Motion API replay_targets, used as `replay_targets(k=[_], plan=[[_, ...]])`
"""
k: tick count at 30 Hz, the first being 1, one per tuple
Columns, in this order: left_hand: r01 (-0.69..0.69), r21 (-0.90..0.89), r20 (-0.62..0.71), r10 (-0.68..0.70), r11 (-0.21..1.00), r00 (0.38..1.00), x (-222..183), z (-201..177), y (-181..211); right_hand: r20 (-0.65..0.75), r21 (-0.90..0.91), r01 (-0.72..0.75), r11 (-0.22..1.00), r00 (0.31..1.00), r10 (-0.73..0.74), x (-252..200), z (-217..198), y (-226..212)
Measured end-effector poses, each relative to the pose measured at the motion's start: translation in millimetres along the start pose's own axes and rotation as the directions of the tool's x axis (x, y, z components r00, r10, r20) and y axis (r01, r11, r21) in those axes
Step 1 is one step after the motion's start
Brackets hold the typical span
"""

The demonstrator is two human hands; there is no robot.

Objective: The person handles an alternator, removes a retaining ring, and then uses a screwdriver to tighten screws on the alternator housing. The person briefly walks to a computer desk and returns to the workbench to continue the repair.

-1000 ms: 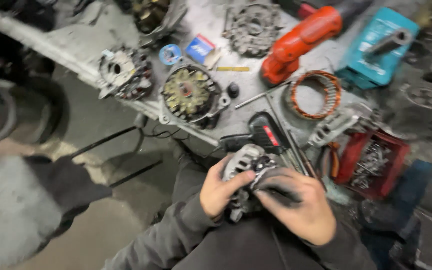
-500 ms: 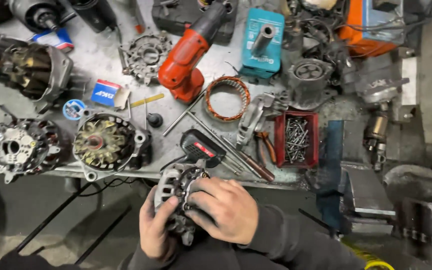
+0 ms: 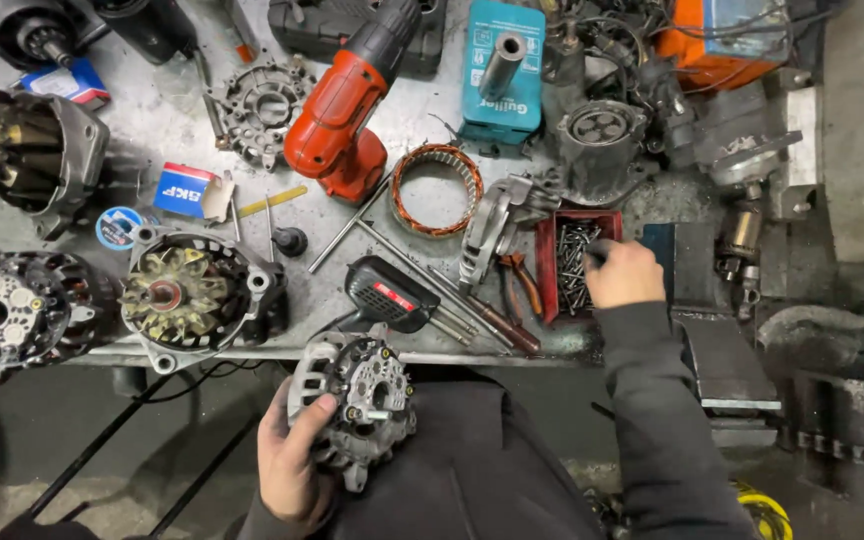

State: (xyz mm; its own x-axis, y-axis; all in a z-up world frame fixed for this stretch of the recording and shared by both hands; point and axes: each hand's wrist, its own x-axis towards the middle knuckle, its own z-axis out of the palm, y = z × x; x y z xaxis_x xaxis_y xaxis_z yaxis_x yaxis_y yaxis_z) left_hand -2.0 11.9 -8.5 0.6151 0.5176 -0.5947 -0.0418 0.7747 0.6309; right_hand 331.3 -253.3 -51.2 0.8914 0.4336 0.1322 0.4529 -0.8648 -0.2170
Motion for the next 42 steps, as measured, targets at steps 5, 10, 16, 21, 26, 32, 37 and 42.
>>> replay_targets(k=[5,10,16,21,26,32,37,42], plan=[[-0.026,0.03,0.046,0.024,0.999,0.999,0.4,-9.6,-3.0,0.082,-0.15,-0.099,0.984,0.99,0.113,5.4,36.2,16.0],[0.006,0.026,0.033,-0.007,1.0,0.999,-0.8,-7.1,9.2,0.121,-0.293,-0.15,0.944,0.974,0.192,12.5,33.2,28.8],[0.032,0.043,0.018,-0.033,0.999,0.999,1.6,-12.2,13.3,0.726,0.658,-0.716,-0.234,0.685,-0.056,-14.8,-13.3,89.8],[0.03,0.095,0.039,-0.034,0.995,0.999,7.9,-20.9,2.8,0.664,0.619,-0.701,-0.355,0.708,-0.241,-19.4,-29.7,55.0],[0.054,0.127,0.067,-0.063,0.99,0.996,7.2,-15.9,3.9,0.542,0.8,-0.571,0.185,0.82,0.185,-20.7,-35.4,37.8],[0.048,0.221,0.07,-0.065,0.974,0.995,10.1,-18.9,-4.5,0.12,0.63,-0.255,0.733,0.965,0.233,-29.2,-31.4,22.8],[0.053,0.227,0.054,-0.066,0.972,0.996,8.1,-17.8,-7.4,0.211,0.156,-0.321,0.934,0.935,0.286,-39.0,-27.8,1.8],[0.064,0.206,0.03,-0.072,0.977,0.997,7.1,-19.2,-9.8,0.262,0.012,-0.336,0.942,0.91,0.321,-46.0,-7.9,8.7]])
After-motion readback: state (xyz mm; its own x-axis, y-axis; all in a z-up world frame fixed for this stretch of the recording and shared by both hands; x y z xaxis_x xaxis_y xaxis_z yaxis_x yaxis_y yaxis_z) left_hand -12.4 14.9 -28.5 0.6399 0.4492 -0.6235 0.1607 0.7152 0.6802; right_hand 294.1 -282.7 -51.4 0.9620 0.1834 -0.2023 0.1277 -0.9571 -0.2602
